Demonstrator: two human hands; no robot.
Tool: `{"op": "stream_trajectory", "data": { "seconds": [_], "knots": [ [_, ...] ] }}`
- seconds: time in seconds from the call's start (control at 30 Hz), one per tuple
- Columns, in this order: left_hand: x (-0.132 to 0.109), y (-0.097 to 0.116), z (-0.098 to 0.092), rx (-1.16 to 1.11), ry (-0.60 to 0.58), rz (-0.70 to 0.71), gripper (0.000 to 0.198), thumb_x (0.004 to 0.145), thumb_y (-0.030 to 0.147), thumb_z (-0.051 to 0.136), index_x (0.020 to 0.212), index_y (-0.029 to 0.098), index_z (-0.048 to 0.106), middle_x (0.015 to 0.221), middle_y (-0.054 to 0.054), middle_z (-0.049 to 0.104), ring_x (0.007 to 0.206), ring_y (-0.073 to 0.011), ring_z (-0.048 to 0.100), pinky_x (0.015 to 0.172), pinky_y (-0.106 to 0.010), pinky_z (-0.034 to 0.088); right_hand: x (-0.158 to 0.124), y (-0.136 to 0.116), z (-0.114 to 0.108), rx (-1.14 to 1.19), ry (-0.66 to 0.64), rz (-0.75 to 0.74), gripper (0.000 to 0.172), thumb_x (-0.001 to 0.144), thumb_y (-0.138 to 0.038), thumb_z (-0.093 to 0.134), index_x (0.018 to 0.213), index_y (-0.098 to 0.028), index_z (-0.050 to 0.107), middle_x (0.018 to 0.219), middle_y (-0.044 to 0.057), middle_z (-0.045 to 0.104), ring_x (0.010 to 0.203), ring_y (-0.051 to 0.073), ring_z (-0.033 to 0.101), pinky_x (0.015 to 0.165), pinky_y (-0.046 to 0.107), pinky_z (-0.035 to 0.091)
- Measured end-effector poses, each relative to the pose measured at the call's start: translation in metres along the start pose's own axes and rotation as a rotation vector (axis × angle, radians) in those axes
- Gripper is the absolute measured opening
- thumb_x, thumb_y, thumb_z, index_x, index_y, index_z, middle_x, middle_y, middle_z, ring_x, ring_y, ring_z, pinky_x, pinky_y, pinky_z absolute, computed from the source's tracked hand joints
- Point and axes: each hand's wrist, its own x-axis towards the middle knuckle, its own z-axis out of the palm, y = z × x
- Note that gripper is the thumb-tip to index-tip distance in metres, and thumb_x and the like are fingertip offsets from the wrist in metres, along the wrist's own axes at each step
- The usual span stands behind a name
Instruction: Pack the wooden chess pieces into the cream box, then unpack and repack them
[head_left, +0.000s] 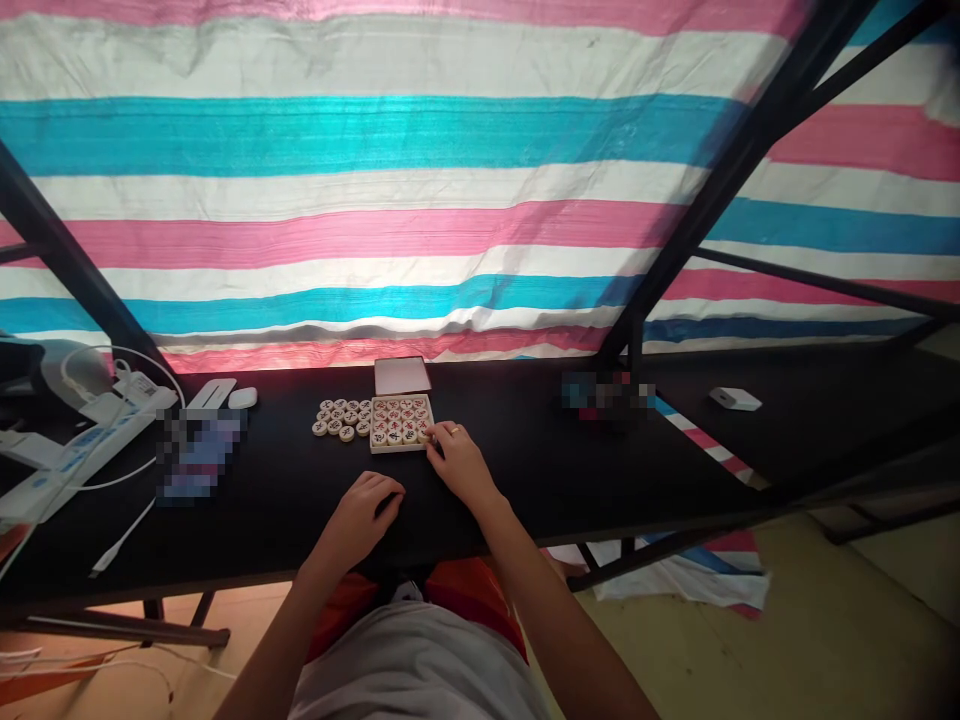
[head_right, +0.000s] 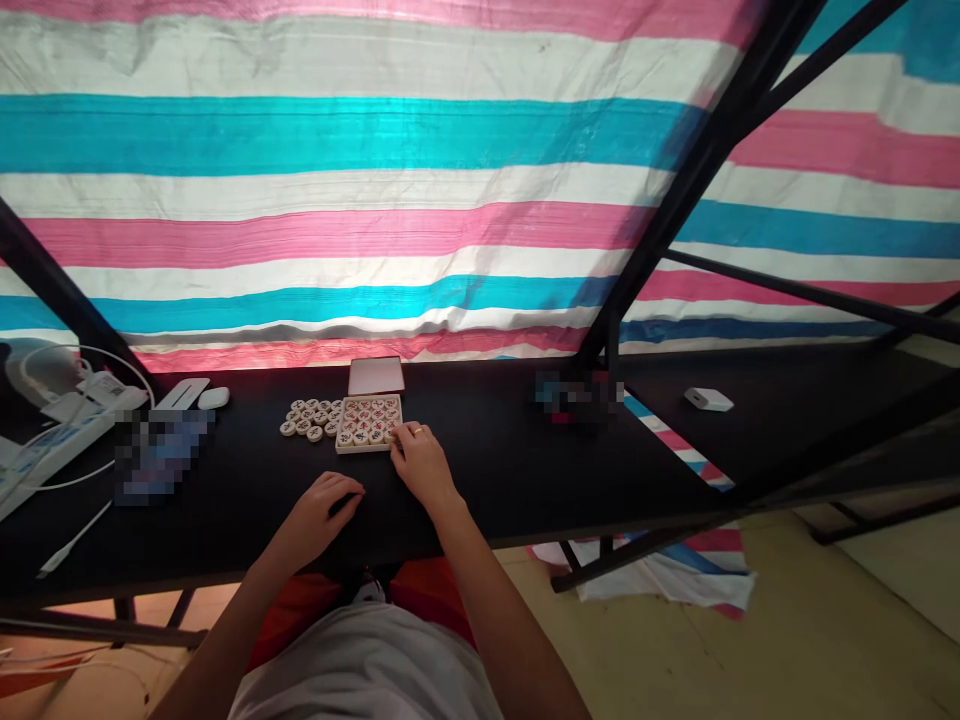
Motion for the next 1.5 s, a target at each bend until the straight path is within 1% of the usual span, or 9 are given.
{"op": "stream_trajectory", "data": {
  "seconds": [0.13,0.3,0.53,0.8,0.9,1.07,1.17,1.27,1.5],
  "knots": [
    [0.000,0.000,0.000,0.009,0.009,0.013,0.016,0.089,0.022,0.047,0.093,0.023,0.063,0.093,-0.004,0.066,0.096,-0.0200,0.056,0.083,-0.034,0.049,0.001,0.001,0.001,0.069,0.028,0.031,0.016,0.085,-0.014,0.049,0.095,-0.021,0.060,0.097,0.006,0.061,0.091,0.020,0.055,0.080,0.031,0.046],
    [-0.001,0.000,0.000,0.023,0.013,0.017,0.016,0.089,0.021,0.048,0.092,0.023,0.063,0.093,-0.003,0.066,0.095,-0.0190,0.056,0.085,-0.034,0.049,0.000,-0.004,0.002,0.007,0.062,0.034,0.017,0.086,-0.014,0.047,0.092,-0.020,0.061,0.097,0.007,0.062,0.091,0.020,0.054,0.079,0.030,0.046],
    [-0.001,0.000,-0.002,0.028,0.007,0.035,0.017,0.089,0.021,0.047,0.094,0.022,0.064,0.094,-0.005,0.066,0.095,-0.0198,0.056,0.086,-0.036,0.049,0.000,-0.011,0.000,-0.104,0.062,0.005,0.016,0.089,-0.018,0.045,0.095,-0.020,0.060,0.097,0.008,0.061,0.090,0.021,0.053,0.077,0.031,0.045],
    [0.002,0.001,-0.006,0.065,-0.033,0.024,0.017,0.089,0.023,0.046,0.093,0.022,0.062,0.097,-0.005,0.065,0.095,-0.0194,0.057,0.086,-0.034,0.048,0.003,-0.011,0.002,-0.084,0.022,0.023,0.017,0.090,-0.017,0.045,0.087,-0.021,0.061,0.093,0.010,0.061,0.088,0.023,0.052,0.079,0.034,0.043],
    [0.013,-0.009,-0.029,0.162,-0.071,-0.001,0.018,0.088,0.026,0.047,0.097,0.022,0.062,0.099,-0.005,0.064,0.092,-0.0188,0.059,0.085,-0.032,0.048,-0.001,-0.008,-0.001,-0.014,0.045,0.028,0.016,0.088,-0.017,0.046,0.090,-0.020,0.061,0.096,0.009,0.062,0.091,0.023,0.053,0.082,0.034,0.043],
    [0.038,-0.042,-0.070,0.517,0.032,-0.111,0.022,0.088,0.029,0.044,0.097,0.022,0.062,0.102,-0.006,0.064,0.097,-0.0242,0.058,0.079,-0.033,0.049,-0.007,-0.002,-0.008,0.191,-0.019,0.111,0.017,0.085,-0.016,0.045,0.091,-0.019,0.061,0.087,0.004,0.063,0.083,0.018,0.057,0.078,0.029,0.044],
    [0.044,-0.061,-0.069,0.615,0.023,-0.064,0.023,0.087,0.026,0.042,0.099,0.021,0.062,0.101,-0.007,0.063,0.095,-0.0238,0.058,0.083,-0.034,0.048,-0.008,0.002,-0.009,0.225,-0.136,0.119,0.015,0.083,-0.015,0.048,0.088,-0.020,0.062,0.082,0.002,0.063,0.077,0.016,0.058,0.072,0.027,0.043],
    [0.043,-0.071,-0.059,0.655,0.028,-0.030,0.024,0.087,0.025,0.042,0.099,0.020,0.062,0.100,-0.008,0.062,0.095,-0.0241,0.056,0.085,-0.035,0.046,-0.008,0.003,-0.008,0.201,-0.176,0.088,0.014,0.083,-0.015,0.049,0.086,-0.020,0.062,0.082,0.002,0.061,0.076,0.016,0.057,0.070,0.027,0.042],
    [0.038,-0.071,-0.056,0.571,0.049,0.015,0.019,0.087,0.027,0.043,0.090,0.022,0.060,0.097,-0.008,0.061,0.095,-0.0247,0.054,0.087,-0.037,0.044,-0.009,0.003,-0.007,0.210,-0.184,0.083,0.013,0.084,-0.016,0.050,0.086,-0.020,0.062,0.083,0.002,0.060,0.077,0.015,0.056,0.072,0.027,0.042]
  ]
}}
